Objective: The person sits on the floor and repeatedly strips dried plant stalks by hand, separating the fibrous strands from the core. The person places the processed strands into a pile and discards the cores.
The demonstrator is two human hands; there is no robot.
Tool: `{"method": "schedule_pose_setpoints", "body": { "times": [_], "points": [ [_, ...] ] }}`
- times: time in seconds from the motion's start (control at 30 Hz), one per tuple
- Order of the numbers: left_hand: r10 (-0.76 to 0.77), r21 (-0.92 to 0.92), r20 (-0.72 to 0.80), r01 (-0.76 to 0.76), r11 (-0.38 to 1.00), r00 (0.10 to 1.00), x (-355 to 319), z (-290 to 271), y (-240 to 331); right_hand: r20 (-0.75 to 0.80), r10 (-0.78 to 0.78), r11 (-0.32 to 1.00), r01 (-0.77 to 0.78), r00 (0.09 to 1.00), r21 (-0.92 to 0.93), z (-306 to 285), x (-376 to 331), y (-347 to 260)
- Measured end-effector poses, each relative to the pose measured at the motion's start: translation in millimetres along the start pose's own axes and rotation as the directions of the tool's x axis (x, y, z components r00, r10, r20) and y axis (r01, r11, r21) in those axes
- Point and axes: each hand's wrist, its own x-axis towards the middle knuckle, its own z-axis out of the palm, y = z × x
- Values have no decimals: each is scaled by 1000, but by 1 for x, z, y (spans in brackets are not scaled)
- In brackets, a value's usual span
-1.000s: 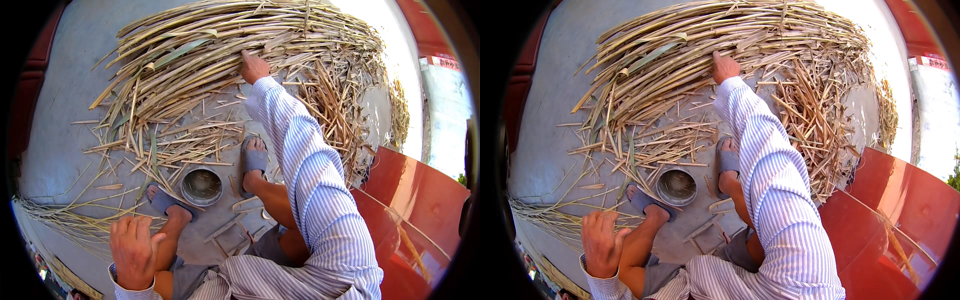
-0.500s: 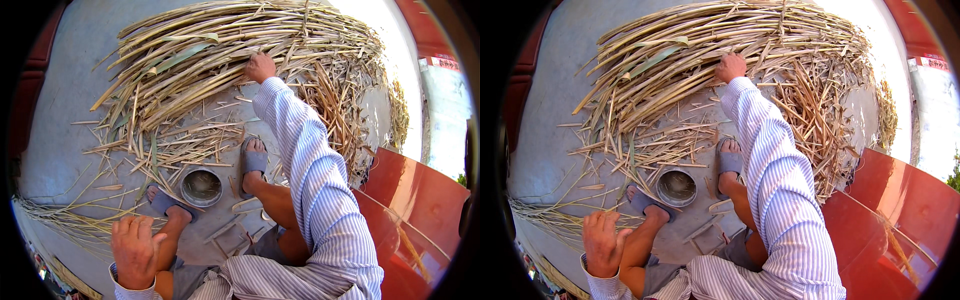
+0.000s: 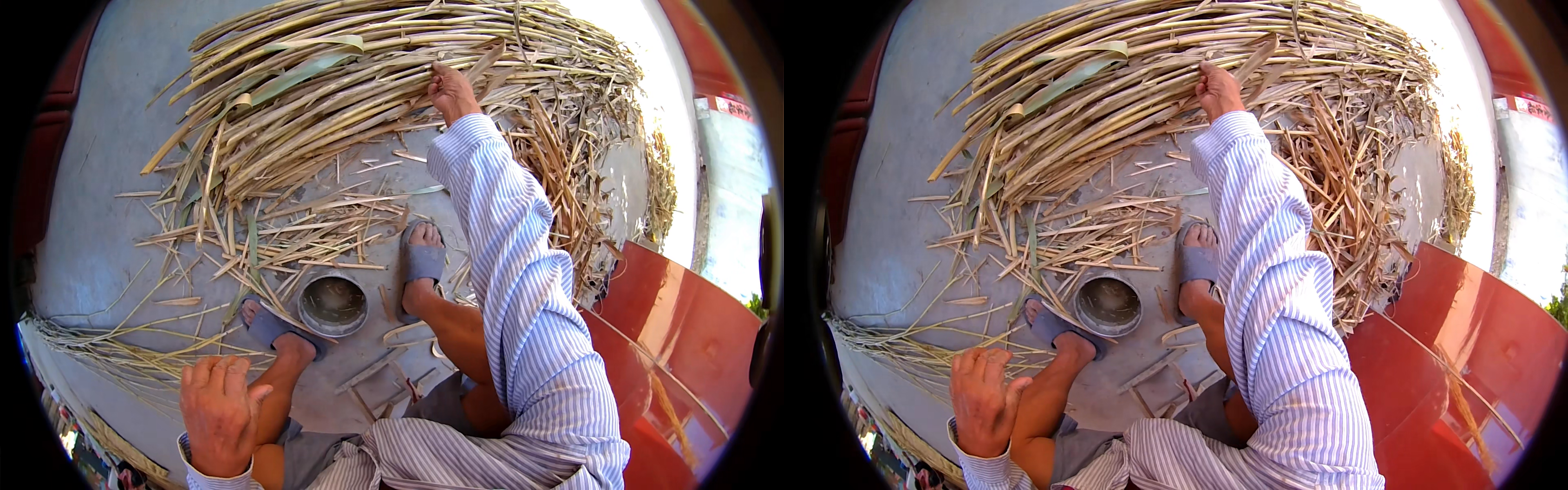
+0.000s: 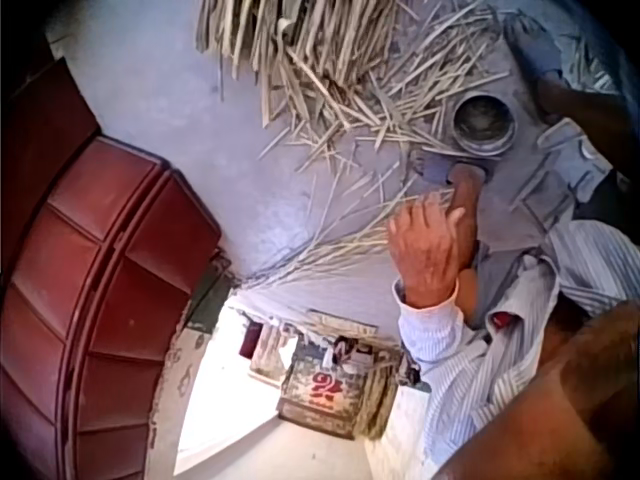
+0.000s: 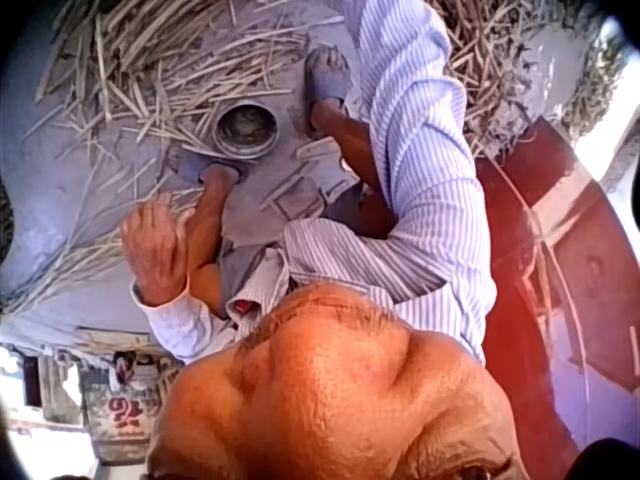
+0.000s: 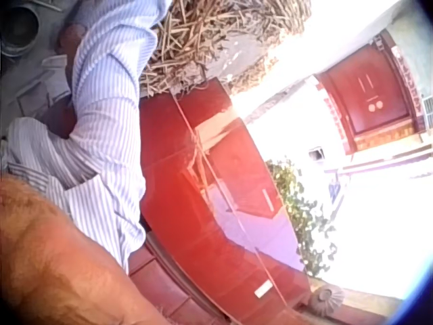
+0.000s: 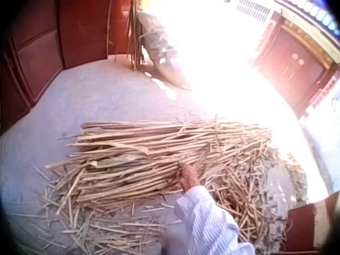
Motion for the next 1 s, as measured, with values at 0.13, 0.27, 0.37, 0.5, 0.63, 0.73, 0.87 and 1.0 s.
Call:
{"method": "schedule_pose_setpoints", "body": {
  "times": [0.13, 0.27, 0.37, 0.5, 0.63, 0.73, 0.87, 1.0],
  "points": [
    [-20, 12, -5, 20, 1000, 1000, -9, 0, 4, 150, 53, 992, -35, 987, -121, -17, -44, -26],
    [7, 7, -77, -7, 1000, 997, -15, -1, 10, 154, 59, 953, -11, 986, -302, -39, -83, -78],
    [137, 103, -415, -103, 989, 900, -11, 1, 13, 244, 36, 975, 19, 969, -221, -35, -118, -107],
    [320, 320, -728, -113, 941, 607, -1, -15, 29, 317, 27, 969, 53, 948, -241, 1, -214, -109],
    [341, 391, -818, 14, 920, 464, 2, -44, 48, 339, 47, 957, 56, 940, -286, 23, -306, -91],
    [377, 434, -750, -27, 901, 543, 5, -39, 30, 426, 86, 952, 52, 900, -302, 27, -365, -84],
    [396, 419, -792, -60, 906, 465, -15, -40, 29, 452, 122, 940, 43, 884, -337, 27, -419, -83],
    [336, 304, -834, -143, 942, 437, -30, -40, 41, 473, 87, 955, 62, 877, -291, 19, -437, -79]
  ]
}}
